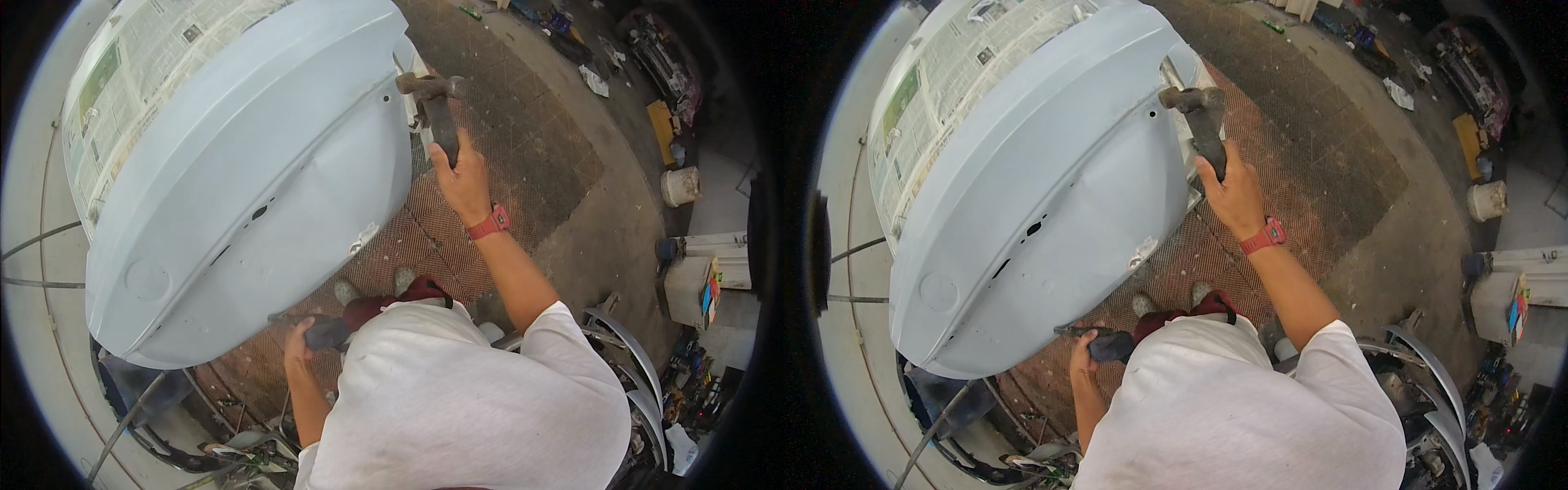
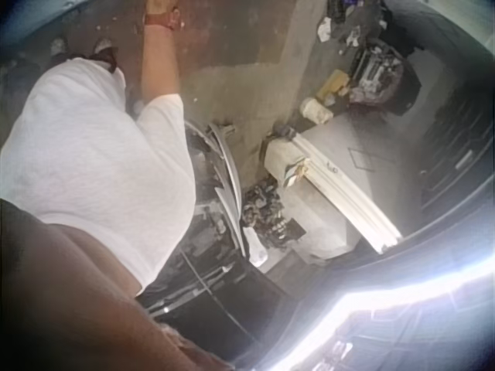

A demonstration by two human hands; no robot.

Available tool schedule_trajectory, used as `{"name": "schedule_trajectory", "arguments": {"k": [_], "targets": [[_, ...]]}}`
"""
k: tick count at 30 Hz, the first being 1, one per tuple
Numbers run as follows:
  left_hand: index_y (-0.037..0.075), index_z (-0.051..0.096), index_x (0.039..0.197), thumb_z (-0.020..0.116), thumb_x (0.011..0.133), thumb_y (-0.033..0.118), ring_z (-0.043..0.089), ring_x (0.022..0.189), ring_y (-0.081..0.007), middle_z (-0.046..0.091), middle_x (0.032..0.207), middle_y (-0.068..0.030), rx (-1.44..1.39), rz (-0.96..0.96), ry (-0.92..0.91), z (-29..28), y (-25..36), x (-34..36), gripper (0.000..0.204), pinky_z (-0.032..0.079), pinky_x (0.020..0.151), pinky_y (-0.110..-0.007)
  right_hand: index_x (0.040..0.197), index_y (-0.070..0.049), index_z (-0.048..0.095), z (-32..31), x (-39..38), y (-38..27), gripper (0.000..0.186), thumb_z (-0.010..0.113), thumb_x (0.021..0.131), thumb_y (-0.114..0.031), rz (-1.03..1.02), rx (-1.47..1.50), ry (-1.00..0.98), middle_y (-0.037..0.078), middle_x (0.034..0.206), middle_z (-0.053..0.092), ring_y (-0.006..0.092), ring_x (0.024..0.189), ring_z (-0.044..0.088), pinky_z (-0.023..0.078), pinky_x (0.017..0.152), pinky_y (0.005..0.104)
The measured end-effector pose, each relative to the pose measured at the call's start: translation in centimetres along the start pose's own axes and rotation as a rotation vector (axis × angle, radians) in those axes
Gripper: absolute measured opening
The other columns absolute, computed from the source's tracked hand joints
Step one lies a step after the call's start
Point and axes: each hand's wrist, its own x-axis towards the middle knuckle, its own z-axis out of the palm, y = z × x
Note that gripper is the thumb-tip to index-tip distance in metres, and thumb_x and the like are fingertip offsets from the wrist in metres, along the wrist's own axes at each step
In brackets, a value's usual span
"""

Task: The person uses a hammer and dolly to tap and smooth a white car bumper, repeatedly checking the surface by hand. They then walk to a bucket, retrieve a sanding block, and sand the bumper surface.

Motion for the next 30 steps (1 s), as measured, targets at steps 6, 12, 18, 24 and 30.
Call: {"name": "schedule_trajectory", "arguments": {"k": [6,12,18,24,30], "targets": [[0.004,0.022,0.158,0.076,0.08,0.008,0.069,0.107,-0.0353,0.066,0.125,-0.0214,0.017,0.016,0.034,-0.4,0.4,0.4,0.095,0.063,0.089,-0.051,0.115,0.004,0.058,-0.1,0.4,-1.1,0.039,0.065,0.103,-0.033,-0.04,0.075,0.032,0.018,0.07,0.066,0.0313,0.063,0.069,0.052,0.058,0.0407],[0.004,0.02,0.158,0.076,0.078,0.009,0.066,0.112,-0.0365,0.065,0.126,-0.0219,0.02,-0.005,0.029,0.3,0.2,0.0,0.098,0.062,0.091,-0.052,0.115,0.003,0.058,0.8,-1.5,1.7,0.041,0.066,0.103,-0.036,-0.097,0.265,0.139,0.019,0.072,0.067,0.0337,0.063,0.07,0.053,0.059,0.0407],[0.004,0.029,0.154,0.076,0.078,0.008,0.064,0.114,-0.036,0.066,0.126,-0.0211,0.028,-0.019,0.039,-0.4,-0.5,0.6,0.09,0.059,0.096,-0.05,0.112,0.001,0.058,-0.4,-0.5,0.2,0.039,0.067,0.102,-0.036,0.042,0.002,0.031,0.019,0.072,0.068,0.0356,0.064,0.071,0.052,0.057,0.043],[0.003,0.037,0.149,0.076,0.079,0.008,0.066,0.11,-0.0339,0.068,0.122,-0.0199,0.007,0.003,0.022,-0.1,-0.2,0.3,0.079,0.059,0.096,-0.048,0.112,0.0,0.058,0.1,-1.6,0.4,0.038,0.068,0.101,-0.035,-0.114,-0.002,0.007,0.021,0.071,0.067,0.0387,0.063,0.071,0.051,0.055,0.0452],[0.001,0.039,0.148,0.075,0.08,0.008,0.067,0.109,-0.0338,0.067,0.123,-0.0202,-0.001,0.008,0.043,0.1,-0.3,0.2,0.078,0.06,0.093,-0.049,0.113,0.001,0.058,0.6,-0.9,-1.1,0.037,0.071,0.099,-0.031,-0.092,-0.078,-0.081,0.02,0.071,0.068,0.0375,0.064,0.072,0.052,0.056,0.0434]]}}
